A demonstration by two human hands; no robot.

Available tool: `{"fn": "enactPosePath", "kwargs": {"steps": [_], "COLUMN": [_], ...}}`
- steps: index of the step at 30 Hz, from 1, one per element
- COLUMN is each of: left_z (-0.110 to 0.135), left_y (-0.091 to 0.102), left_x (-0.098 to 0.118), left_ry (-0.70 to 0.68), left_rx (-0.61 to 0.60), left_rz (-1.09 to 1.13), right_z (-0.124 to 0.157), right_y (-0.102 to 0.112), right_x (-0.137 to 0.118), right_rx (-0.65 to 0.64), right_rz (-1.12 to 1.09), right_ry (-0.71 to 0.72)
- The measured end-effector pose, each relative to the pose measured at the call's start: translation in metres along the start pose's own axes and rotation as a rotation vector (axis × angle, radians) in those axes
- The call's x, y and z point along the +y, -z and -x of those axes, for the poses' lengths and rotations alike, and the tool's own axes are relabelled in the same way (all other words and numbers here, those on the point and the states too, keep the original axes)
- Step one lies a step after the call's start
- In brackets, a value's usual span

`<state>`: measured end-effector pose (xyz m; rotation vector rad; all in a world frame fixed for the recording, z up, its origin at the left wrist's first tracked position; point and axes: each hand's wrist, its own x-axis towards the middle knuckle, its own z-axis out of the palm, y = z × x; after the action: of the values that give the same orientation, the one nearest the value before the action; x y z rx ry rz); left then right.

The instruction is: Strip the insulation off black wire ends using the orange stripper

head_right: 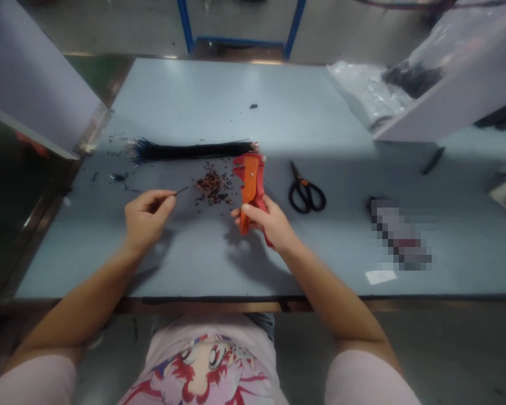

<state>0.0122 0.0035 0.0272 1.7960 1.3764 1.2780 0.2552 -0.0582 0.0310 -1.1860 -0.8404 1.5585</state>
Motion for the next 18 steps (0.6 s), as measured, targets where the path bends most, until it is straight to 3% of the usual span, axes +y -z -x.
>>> {"fn": "enactPosePath", "kwargs": {"steps": [4, 8, 14, 18], "left_z": [0.0012, -0.0004, -0.0020, -0.0004], "left_y": [-0.0011, 0.0002, 0.0013, 0.0009], "left_x": [0.0000, -0.0003, -0.0022, -0.0028], "left_ry": [-0.018, -0.125, -0.207, -0.226], "left_rx": [-0.012, 0.001, 0.080, 0.052], "left_rz": [0.020, -0.021, -0.113, -0.144], "right_z": [0.0030, 0.0033, 0.0008, 0.0032], "right_y": [-0.0009, -0.0008, 0.0022, -0.0062], "right_x": [-0.0041, -0.0017, 0.0014, 0.0049], "right_rx": [-0.017, -0.089, -0.123, -0.259], "right_rz": [0.175, 0.291, -0.013, 0.002], "right_ry": [0.042, 0.056, -0.013, -0.167]}}
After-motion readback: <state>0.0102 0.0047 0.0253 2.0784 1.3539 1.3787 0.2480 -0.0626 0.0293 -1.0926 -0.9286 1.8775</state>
